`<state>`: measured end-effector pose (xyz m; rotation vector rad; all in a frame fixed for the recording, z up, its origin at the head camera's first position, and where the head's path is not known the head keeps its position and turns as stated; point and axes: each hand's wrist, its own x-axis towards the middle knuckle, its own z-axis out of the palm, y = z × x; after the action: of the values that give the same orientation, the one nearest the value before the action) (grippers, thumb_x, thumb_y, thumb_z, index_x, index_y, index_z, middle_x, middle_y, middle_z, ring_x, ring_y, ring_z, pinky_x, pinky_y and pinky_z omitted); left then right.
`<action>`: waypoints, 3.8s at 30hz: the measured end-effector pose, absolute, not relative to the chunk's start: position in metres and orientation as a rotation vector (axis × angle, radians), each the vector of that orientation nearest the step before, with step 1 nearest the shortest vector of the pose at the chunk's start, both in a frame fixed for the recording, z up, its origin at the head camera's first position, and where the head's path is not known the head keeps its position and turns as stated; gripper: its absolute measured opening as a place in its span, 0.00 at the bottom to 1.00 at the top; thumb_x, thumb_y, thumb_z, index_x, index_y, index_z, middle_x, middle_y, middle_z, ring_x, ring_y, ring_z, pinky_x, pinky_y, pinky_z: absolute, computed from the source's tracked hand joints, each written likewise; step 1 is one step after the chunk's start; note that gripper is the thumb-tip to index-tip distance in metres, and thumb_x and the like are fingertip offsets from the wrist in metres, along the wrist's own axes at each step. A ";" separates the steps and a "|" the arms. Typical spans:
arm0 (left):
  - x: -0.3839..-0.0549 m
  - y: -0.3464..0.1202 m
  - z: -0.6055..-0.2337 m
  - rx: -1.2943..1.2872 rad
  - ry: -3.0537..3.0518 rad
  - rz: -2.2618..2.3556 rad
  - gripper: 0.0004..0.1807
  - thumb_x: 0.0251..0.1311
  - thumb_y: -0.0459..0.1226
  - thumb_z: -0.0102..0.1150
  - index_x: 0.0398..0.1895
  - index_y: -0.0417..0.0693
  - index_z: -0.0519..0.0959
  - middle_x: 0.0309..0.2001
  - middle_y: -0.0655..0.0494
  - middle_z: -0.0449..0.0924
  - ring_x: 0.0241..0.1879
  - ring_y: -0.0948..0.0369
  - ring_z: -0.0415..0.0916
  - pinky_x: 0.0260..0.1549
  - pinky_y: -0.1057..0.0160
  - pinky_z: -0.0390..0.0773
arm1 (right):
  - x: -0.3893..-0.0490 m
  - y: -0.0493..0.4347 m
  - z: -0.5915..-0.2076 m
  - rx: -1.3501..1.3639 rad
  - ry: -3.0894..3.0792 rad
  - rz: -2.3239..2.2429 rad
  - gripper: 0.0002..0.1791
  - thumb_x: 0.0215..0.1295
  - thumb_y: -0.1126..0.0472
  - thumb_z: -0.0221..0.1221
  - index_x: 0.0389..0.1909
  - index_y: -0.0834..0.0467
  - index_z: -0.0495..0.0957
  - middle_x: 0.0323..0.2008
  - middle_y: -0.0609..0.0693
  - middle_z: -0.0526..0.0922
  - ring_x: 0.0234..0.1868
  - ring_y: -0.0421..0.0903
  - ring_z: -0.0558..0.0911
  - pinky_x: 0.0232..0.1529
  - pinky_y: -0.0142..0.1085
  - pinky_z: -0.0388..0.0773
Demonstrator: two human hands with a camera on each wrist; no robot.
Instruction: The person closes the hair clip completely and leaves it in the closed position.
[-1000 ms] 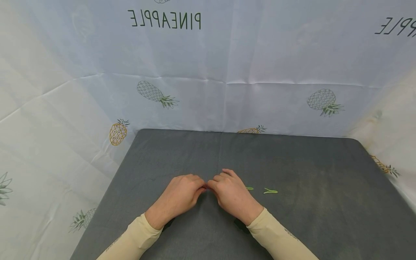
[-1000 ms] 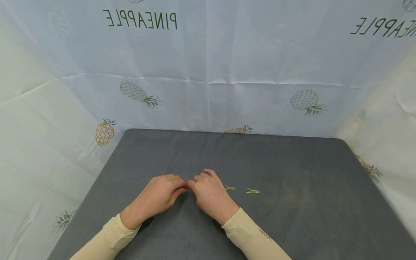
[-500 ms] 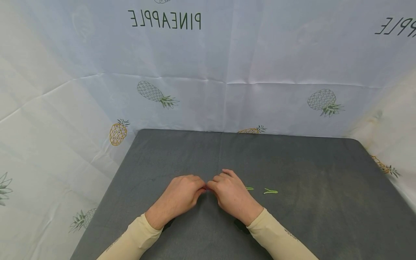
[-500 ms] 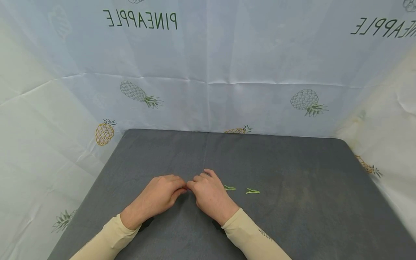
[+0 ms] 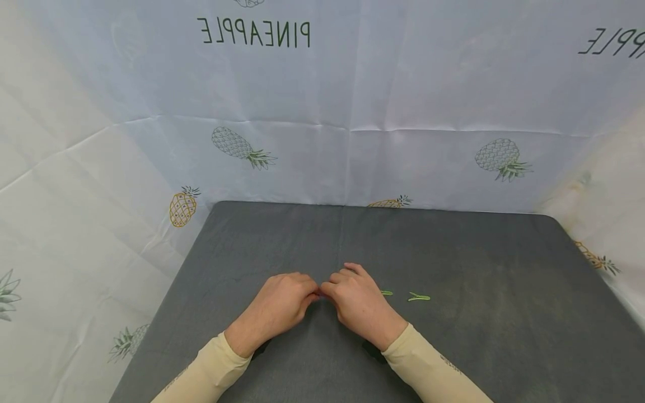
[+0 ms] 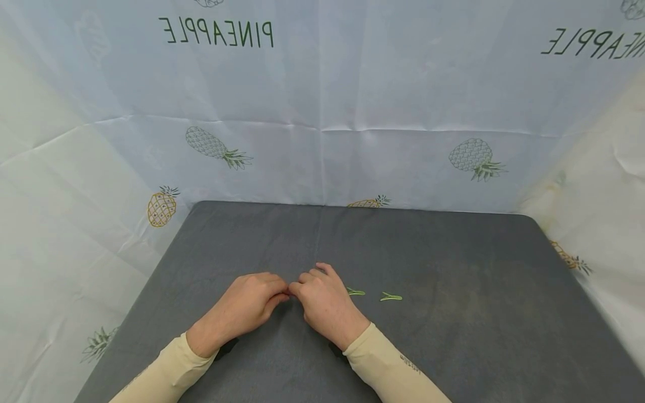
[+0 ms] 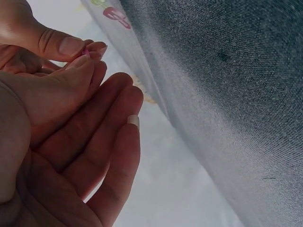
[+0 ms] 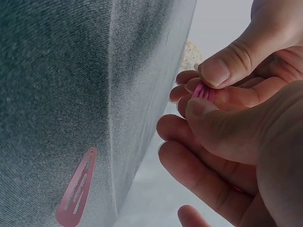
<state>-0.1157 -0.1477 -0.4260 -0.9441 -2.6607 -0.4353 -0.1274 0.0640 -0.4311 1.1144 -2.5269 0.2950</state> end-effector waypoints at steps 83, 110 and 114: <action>-0.119 -0.149 -0.427 -1.011 -2.634 -0.426 0.10 0.62 0.38 0.78 0.27 0.55 0.84 0.25 0.64 0.81 0.23 0.69 0.71 0.27 0.69 0.73 | -0.130 0.065 -0.433 1.177 -2.490 0.331 0.16 0.68 0.70 0.70 0.26 0.46 0.84 0.21 0.41 0.73 0.26 0.40 0.74 0.42 0.39 0.80; -0.120 -0.150 -0.428 -1.060 -2.555 -0.315 0.07 0.60 0.38 0.79 0.29 0.57 0.88 0.28 0.66 0.86 0.27 0.67 0.81 0.30 0.67 0.80 | -0.130 0.065 -0.433 1.198 -2.477 0.333 0.13 0.68 0.66 0.71 0.27 0.46 0.85 0.22 0.41 0.74 0.27 0.40 0.76 0.45 0.39 0.82; -0.120 -0.150 -0.428 -1.066 -2.547 -0.311 0.07 0.60 0.38 0.79 0.29 0.57 0.88 0.28 0.66 0.86 0.27 0.67 0.81 0.30 0.67 0.79 | -0.130 0.065 -0.434 1.196 -2.479 0.326 0.13 0.68 0.67 0.71 0.28 0.45 0.86 0.23 0.41 0.75 0.28 0.40 0.76 0.46 0.39 0.83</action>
<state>-0.1203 -0.1500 -0.4284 -1.0660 -2.5474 -0.3112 -0.1296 0.0648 -0.4335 1.1958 -2.4795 0.3265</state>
